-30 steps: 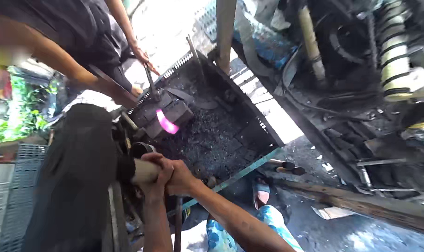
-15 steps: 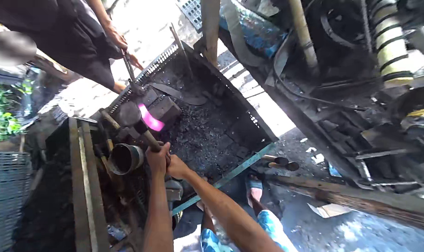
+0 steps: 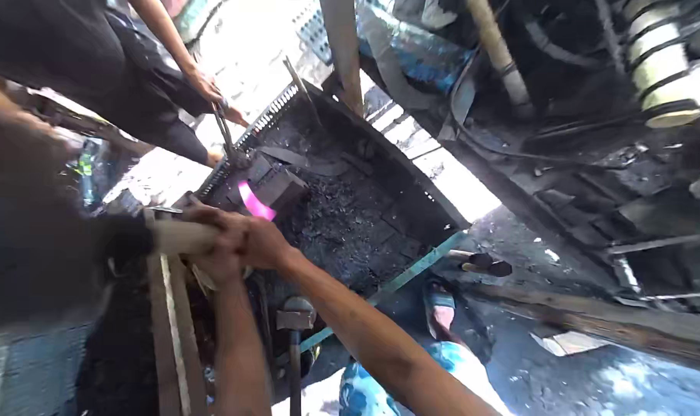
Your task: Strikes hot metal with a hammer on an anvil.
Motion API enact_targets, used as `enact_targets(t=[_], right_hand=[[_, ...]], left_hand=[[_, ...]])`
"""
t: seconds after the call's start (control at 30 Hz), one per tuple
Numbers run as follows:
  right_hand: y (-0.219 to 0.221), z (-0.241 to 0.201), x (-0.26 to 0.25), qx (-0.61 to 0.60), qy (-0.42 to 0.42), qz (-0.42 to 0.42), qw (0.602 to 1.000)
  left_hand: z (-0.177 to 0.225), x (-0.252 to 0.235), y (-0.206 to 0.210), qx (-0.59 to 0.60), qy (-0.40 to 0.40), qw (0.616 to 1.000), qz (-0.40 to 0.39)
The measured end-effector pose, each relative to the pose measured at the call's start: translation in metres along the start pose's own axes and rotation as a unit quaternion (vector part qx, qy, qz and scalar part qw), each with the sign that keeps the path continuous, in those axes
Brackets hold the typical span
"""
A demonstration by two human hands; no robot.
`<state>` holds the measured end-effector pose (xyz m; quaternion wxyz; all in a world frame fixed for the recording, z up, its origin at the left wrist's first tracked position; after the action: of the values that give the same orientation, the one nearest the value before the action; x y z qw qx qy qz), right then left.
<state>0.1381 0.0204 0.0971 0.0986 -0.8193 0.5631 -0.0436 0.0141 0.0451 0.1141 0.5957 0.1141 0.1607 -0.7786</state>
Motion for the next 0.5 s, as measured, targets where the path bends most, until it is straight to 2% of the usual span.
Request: enact_targets(t=[0.07, 0.1, 0.13, 0.17, 0.2, 0.3, 0.37, 0.43, 0.5], right_hand=[[0.056, 0.112, 0.031, -0.061, 0.168, -0.06, 0.982], [0.071, 0.137, 0.047, -0.091, 0.237, -0.077, 0.964], [0.071, 0.143, 0.053, -0.085, 0.264, -0.089, 0.957], [0.066, 0.129, 0.053, -0.065, 0.244, -0.085, 0.964], [0.068, 0.101, 0.06, -0.056, 0.205, -0.075, 0.974], [0.059, -0.005, 0.074, -0.079, 0.021, -0.02, 0.996], [0.044, -0.071, 0.066, -0.072, -0.103, 0.012, 0.992], [0.028, -0.123, 0.047, -0.036, -0.197, 0.045, 0.979], [0.005, -0.156, 0.014, -0.009, -0.282, 0.088, 0.955]], left_hand=[[-0.106, 0.065, 0.02, 0.055, -0.174, 0.981, 0.058], [-0.131, 0.086, 0.026, 0.082, -0.237, 0.966, 0.066], [-0.132, 0.09, 0.029, 0.102, -0.267, 0.956, 0.065], [-0.11, 0.082, 0.03, 0.115, -0.25, 0.96, 0.059], [-0.071, 0.083, 0.026, 0.113, -0.216, 0.968, 0.058], [0.068, 0.075, 0.02, 0.018, -0.077, 0.997, 0.018], [0.149, 0.051, 0.023, -0.016, 0.009, 0.999, -0.039], [0.207, 0.023, 0.018, -0.04, 0.076, 0.991, -0.102], [0.23, -0.014, 0.005, -0.066, 0.141, 0.978, -0.139]])
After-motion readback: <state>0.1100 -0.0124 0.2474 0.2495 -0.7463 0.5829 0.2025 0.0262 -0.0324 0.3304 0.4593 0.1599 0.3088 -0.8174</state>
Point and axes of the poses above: each hand's wrist, its own x-axis away from the middle knuckle, its own y-axis out of the palm, z = x × y, the point moved 1 cm from there along -x, towards the middle knuckle, and after that the axes turned 10 degrees about -z, right-handed, at the moved point
